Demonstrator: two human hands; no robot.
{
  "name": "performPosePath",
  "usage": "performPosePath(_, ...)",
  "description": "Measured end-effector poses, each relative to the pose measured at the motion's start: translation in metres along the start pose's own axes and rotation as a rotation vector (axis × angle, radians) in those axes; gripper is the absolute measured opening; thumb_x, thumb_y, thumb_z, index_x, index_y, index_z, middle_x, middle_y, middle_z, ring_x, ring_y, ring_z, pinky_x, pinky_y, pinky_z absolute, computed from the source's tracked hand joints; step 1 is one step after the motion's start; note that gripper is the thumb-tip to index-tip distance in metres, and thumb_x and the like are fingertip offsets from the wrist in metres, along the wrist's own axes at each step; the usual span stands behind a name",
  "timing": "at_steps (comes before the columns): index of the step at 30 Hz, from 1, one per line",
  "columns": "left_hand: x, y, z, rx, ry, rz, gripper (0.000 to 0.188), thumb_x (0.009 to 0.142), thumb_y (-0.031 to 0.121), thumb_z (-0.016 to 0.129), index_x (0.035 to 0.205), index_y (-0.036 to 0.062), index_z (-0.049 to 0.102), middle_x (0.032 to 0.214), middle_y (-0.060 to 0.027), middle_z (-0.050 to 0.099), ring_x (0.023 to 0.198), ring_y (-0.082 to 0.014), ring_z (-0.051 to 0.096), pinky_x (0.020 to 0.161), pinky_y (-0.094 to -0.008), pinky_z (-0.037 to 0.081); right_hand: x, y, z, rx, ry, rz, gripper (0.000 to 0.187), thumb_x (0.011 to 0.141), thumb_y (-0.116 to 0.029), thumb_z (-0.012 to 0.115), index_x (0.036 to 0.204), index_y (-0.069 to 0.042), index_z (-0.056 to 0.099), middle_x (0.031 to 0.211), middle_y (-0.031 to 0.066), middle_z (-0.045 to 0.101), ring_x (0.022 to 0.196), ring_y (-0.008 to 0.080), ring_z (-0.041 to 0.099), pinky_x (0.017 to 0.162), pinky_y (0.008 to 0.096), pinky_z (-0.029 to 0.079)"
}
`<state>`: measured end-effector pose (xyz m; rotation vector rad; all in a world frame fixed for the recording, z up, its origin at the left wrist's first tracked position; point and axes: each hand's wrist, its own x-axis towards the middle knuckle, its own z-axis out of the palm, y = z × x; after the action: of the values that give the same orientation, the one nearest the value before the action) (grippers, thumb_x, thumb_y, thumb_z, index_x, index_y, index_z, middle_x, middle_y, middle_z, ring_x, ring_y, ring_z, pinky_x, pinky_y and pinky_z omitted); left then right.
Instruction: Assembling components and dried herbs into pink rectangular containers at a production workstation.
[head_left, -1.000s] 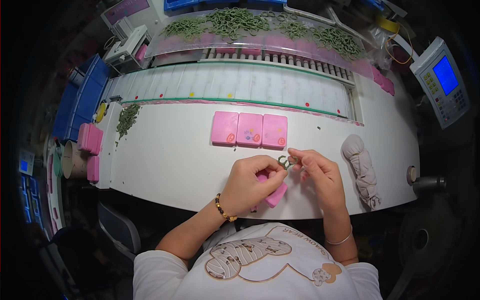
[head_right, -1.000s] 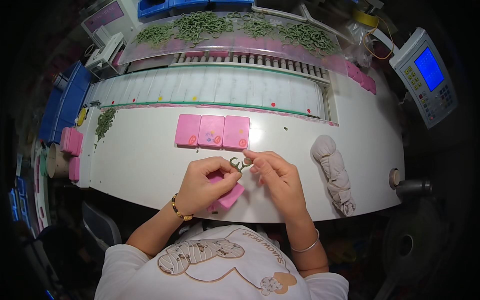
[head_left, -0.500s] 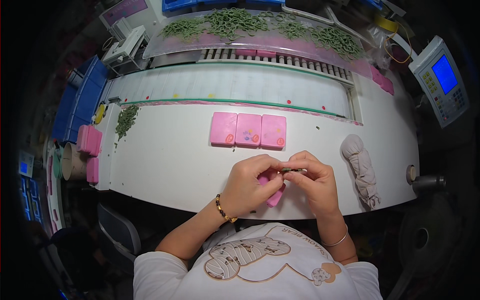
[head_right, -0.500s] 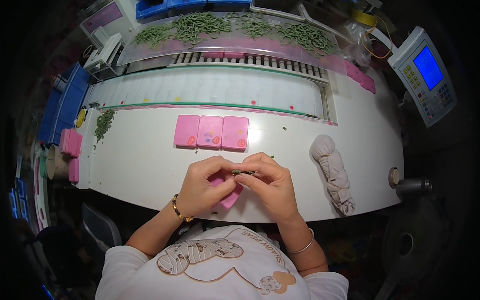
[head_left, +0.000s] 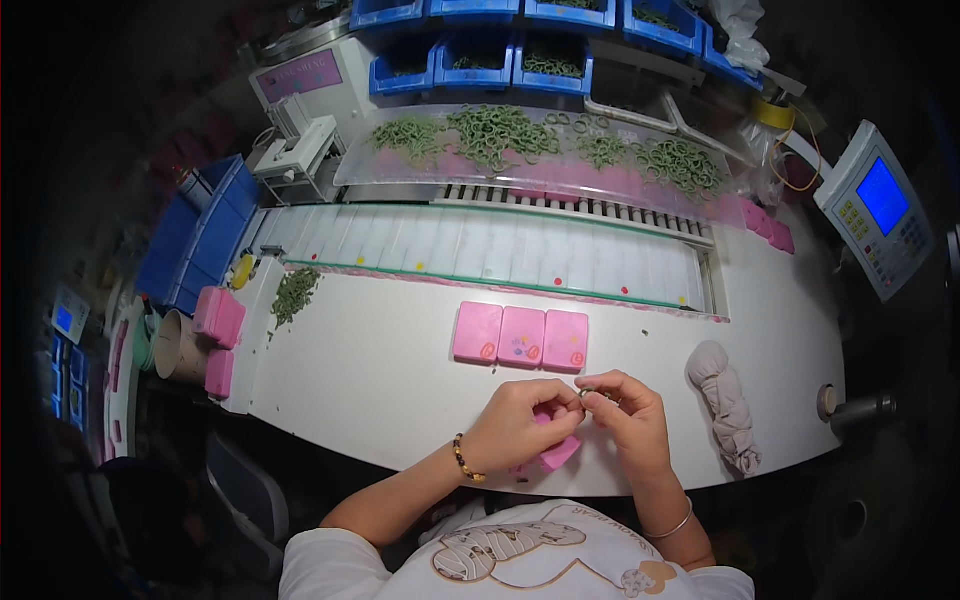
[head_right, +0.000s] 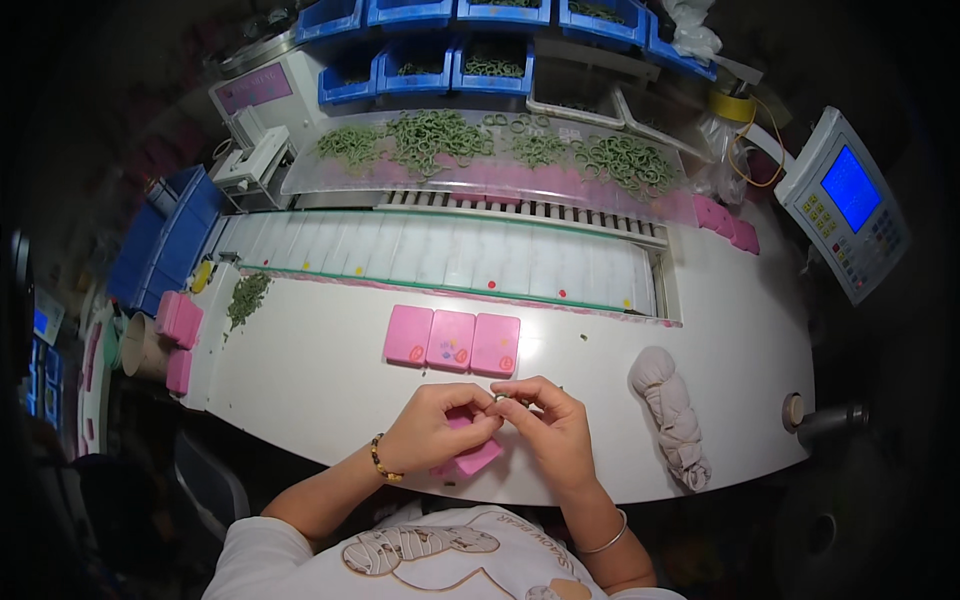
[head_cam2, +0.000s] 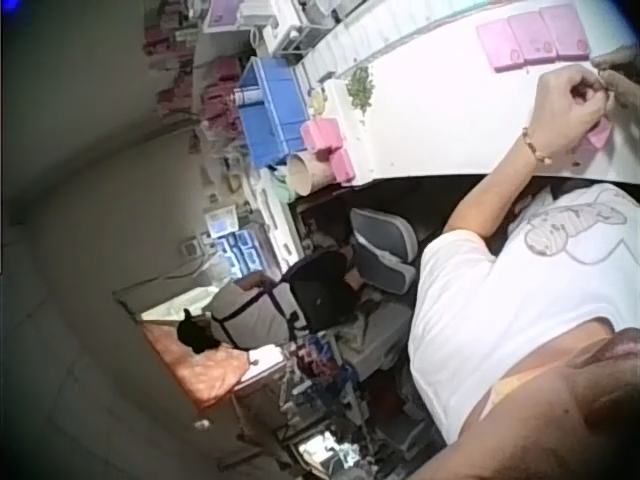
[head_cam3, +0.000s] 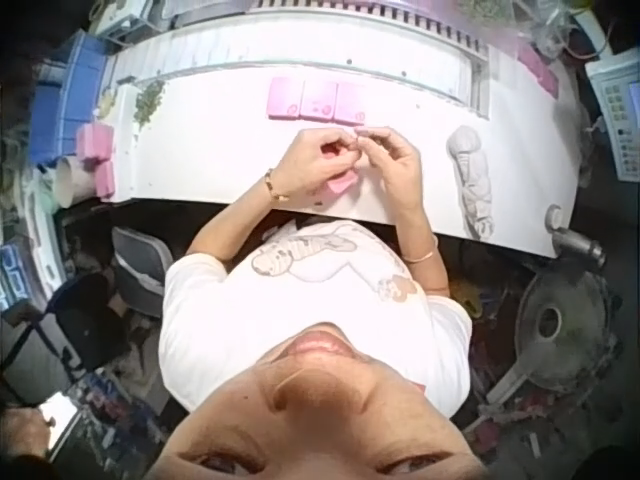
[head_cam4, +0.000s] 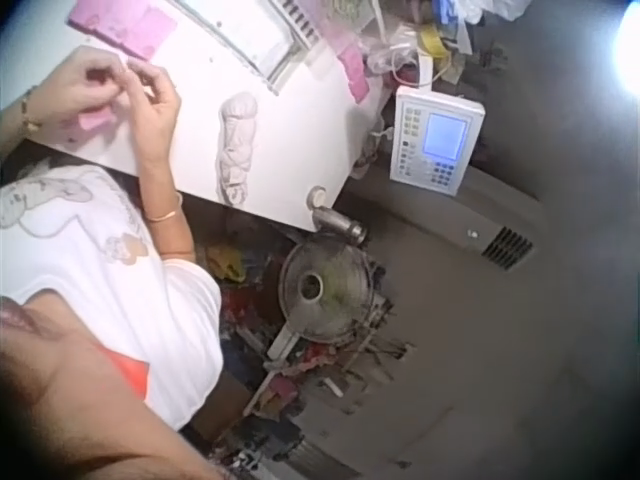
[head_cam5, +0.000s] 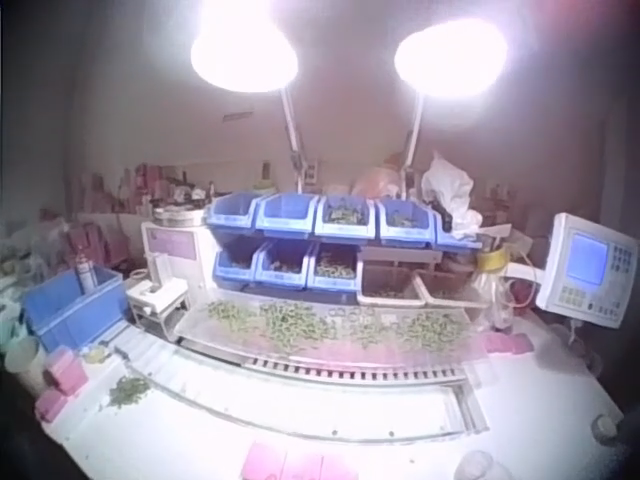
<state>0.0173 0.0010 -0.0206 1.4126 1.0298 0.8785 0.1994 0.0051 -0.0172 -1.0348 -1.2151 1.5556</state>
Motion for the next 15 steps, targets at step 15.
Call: performPosePath(15, 0.23, 0.118, -0.088, -0.388, 0.244, 0.086, 0.039, 0.088, 0.025, 0.067, 0.114, -0.003, 0.058, 0.089, -0.0177, 0.067, 0.04, -0.0237, 0.057, 0.034, -0.0354, 0.054, -0.004, -0.003, -0.011, -0.051, 0.221, -0.054, 0.034, 0.088, -0.006, 0.068, 0.121, -0.003, 0.062, 0.104, 0.0022, 0.059, 0.092, 0.0069, 0.055, 0.067, 0.0197, 0.046)
